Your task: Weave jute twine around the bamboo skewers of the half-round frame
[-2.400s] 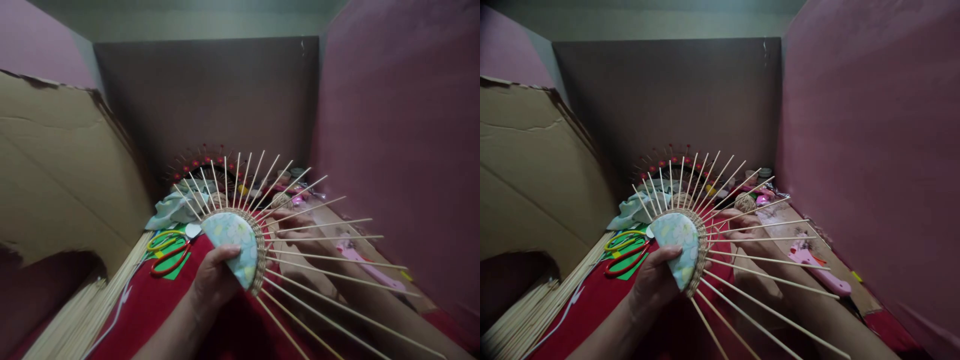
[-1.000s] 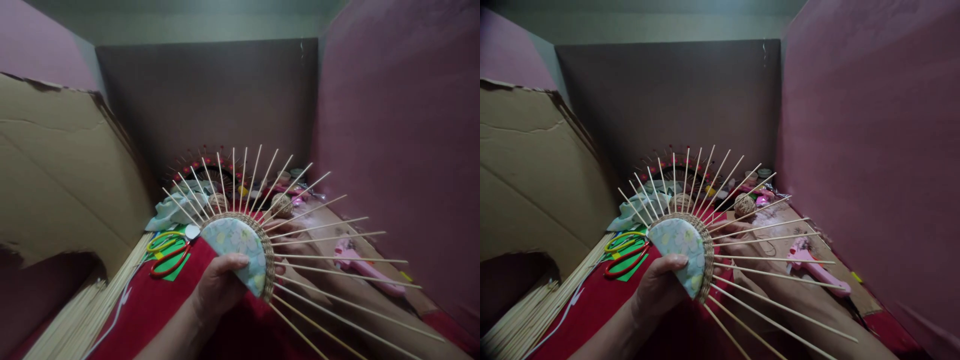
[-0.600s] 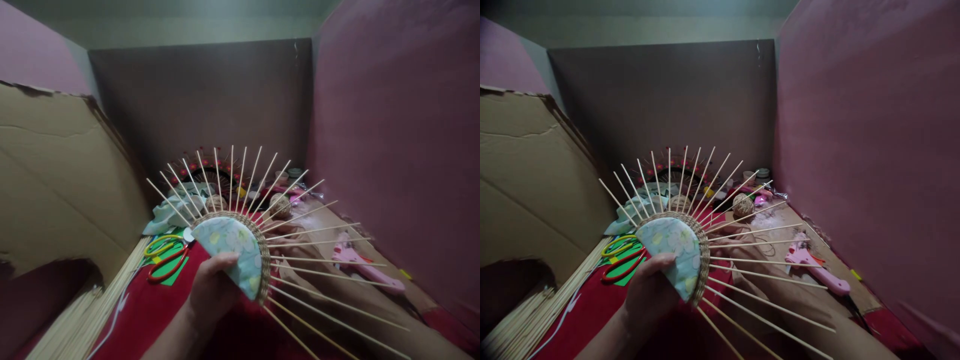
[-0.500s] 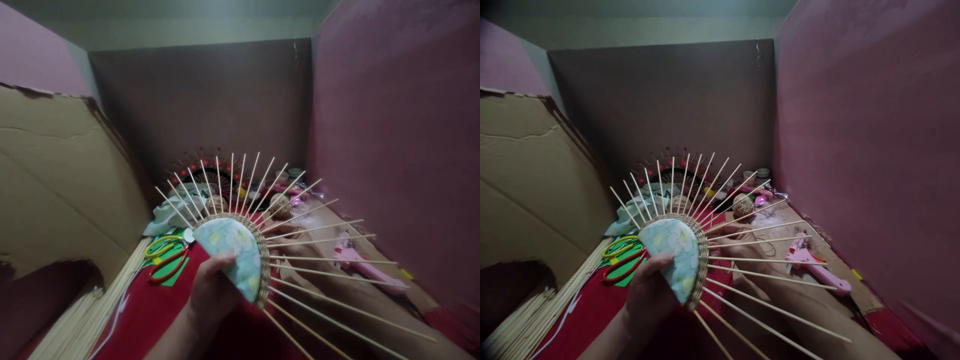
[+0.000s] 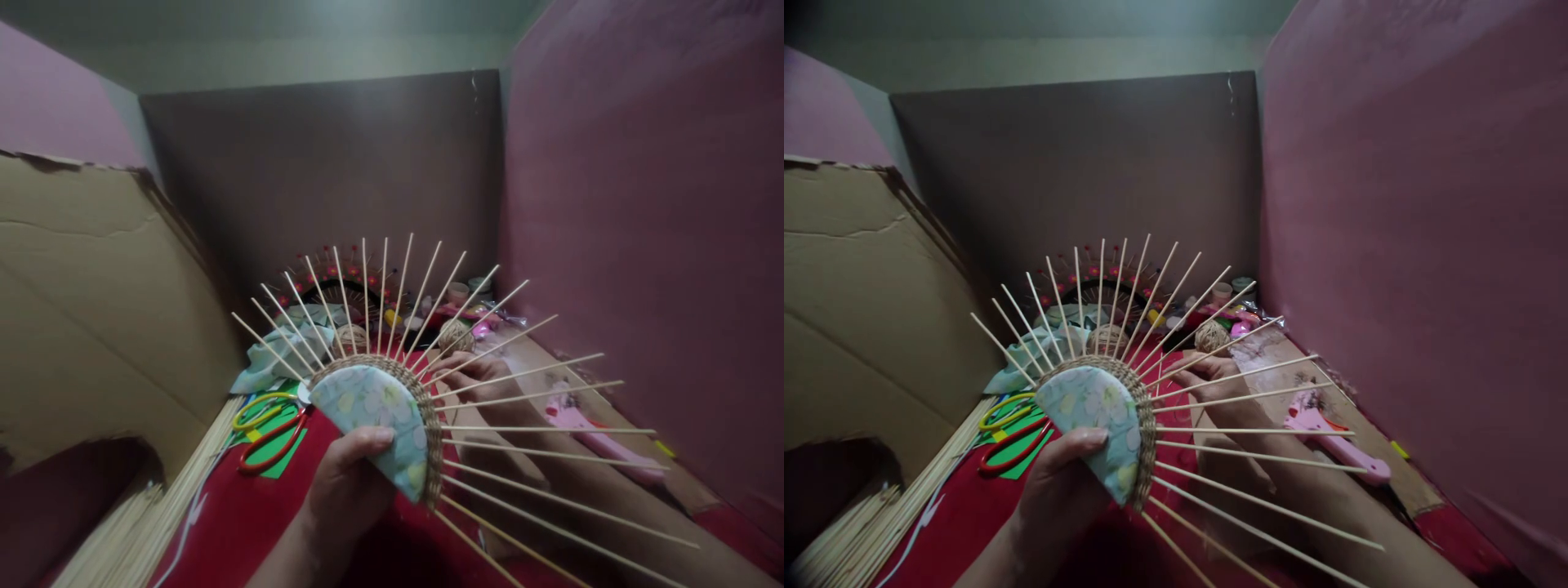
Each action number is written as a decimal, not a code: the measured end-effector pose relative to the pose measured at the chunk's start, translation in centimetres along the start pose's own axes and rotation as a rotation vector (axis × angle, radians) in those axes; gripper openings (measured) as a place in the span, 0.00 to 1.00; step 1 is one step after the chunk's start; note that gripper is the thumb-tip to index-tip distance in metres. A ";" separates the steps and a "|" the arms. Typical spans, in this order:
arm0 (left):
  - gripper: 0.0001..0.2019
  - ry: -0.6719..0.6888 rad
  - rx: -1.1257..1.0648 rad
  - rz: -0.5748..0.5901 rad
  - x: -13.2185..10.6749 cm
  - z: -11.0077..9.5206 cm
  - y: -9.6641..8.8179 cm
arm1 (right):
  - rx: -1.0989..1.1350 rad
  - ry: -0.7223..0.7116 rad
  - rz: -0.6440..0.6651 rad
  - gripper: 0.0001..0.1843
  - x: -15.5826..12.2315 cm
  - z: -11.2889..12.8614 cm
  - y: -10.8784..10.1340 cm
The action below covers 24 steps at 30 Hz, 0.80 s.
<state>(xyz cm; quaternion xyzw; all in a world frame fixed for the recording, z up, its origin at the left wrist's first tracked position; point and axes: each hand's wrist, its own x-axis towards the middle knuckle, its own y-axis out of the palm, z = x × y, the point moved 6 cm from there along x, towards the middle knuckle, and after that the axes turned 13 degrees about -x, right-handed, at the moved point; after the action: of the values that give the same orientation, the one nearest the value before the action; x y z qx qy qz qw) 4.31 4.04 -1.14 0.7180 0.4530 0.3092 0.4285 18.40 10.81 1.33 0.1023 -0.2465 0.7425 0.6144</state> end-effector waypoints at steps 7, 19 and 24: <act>0.09 -0.025 -0.001 0.037 -0.2 -0.2 0.3 | -0.363 -0.151 -0.083 0.08 1.2 0.8 -3.9; 0.13 -0.028 -0.048 0.015 0.4 -1.3 -0.7 | 0.528 0.115 -0.038 0.03 1.7 -1.8 -7.0; 0.17 -0.020 -0.028 -0.170 0.5 -1.3 -1.4 | 0.648 0.035 -0.095 0.08 1.5 -0.7 -7.7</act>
<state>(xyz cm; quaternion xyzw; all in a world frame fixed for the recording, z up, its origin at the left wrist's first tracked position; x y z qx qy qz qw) 2.84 5.21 -1.79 0.6739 0.5038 0.2708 0.4677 25.55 13.40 3.24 0.2911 0.0184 0.7545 0.5879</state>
